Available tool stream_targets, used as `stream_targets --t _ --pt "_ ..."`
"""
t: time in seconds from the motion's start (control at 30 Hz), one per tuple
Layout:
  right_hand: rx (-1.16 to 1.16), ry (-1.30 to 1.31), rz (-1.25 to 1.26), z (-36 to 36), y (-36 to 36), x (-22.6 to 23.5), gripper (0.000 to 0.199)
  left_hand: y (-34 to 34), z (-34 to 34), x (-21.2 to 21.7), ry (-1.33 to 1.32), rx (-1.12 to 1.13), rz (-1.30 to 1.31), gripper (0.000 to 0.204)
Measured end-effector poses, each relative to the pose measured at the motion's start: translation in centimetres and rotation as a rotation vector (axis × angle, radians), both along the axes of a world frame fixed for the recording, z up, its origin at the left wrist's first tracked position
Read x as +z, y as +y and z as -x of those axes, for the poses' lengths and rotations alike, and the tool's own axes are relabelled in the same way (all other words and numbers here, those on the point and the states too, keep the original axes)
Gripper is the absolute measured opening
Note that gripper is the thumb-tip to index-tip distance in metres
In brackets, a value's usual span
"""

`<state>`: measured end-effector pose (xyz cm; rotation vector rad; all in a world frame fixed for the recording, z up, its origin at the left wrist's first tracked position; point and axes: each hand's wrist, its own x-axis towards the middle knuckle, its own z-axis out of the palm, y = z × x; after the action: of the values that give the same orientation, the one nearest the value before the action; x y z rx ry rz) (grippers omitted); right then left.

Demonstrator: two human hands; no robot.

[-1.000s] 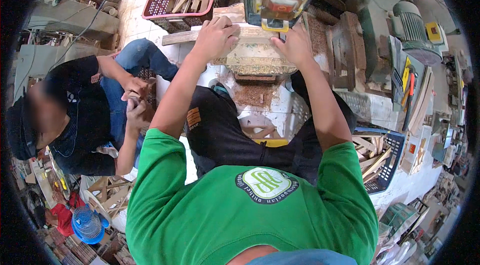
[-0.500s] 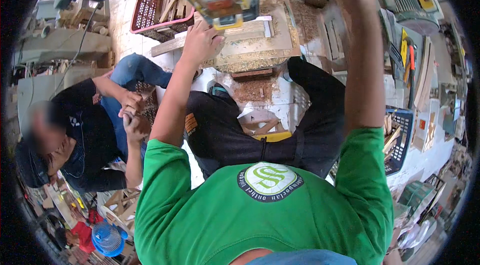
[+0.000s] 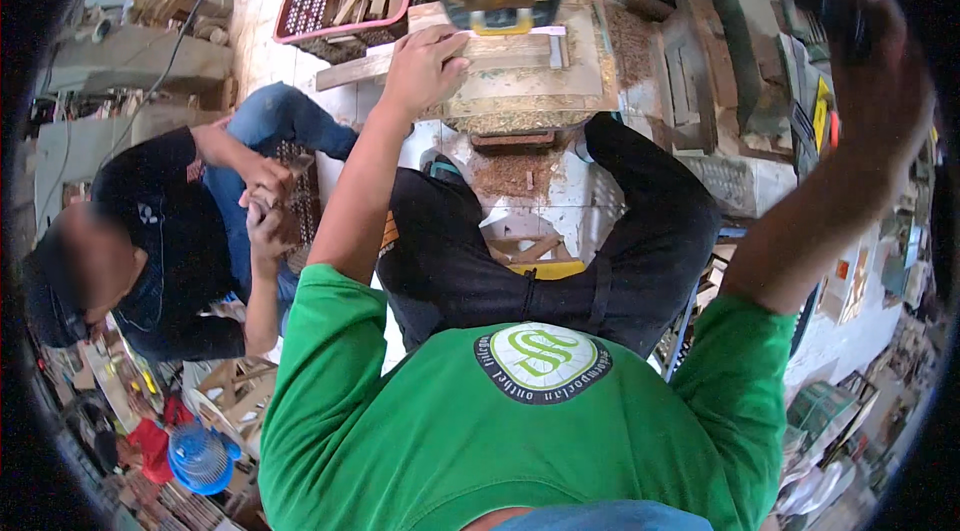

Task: Hammer and align wooden pieces together while using a chisel to clean joints.

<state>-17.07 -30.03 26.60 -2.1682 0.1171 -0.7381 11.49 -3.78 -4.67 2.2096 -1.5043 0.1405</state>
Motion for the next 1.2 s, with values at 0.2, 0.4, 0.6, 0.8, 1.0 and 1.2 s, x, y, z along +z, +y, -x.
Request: stream_targets --t 0.2,0.4,0.6,0.8,1.0,1.2 --pt "-0.145 0.36 0.053 1.9 4.6 -5.4 0.039 0.2 -0.1 -0.7 0.002 0.025 -0.021 0.038" --pt "-0.246 0.57 -0.288 2.5 5.4 -10.9 0.043 -0.5 0.3 0.1 0.005 0.017 -0.019 0.039" --pt "-0.29 0.347 0.16 -0.6 3.6 -20.3 0.033 -0.3 -0.3 -0.5 0.033 0.01 -0.019 0.04" --pt "-0.469 0.287 0.233 -4.5 1.1 -26.1 0.031 -1.0 0.3 0.5 0.004 -0.009 -0.007 0.039" --pt "-0.258 0.569 -0.118 1.8 4.7 -12.8 0.04 0.0 0.3 0.8 0.016 0.021 -0.047 0.04" --pt "-0.334 -0.018 -0.171 -0.7 2.7 2.6 0.038 -0.2 -0.4 -0.5 -0.038 -0.053 0.057 0.038"
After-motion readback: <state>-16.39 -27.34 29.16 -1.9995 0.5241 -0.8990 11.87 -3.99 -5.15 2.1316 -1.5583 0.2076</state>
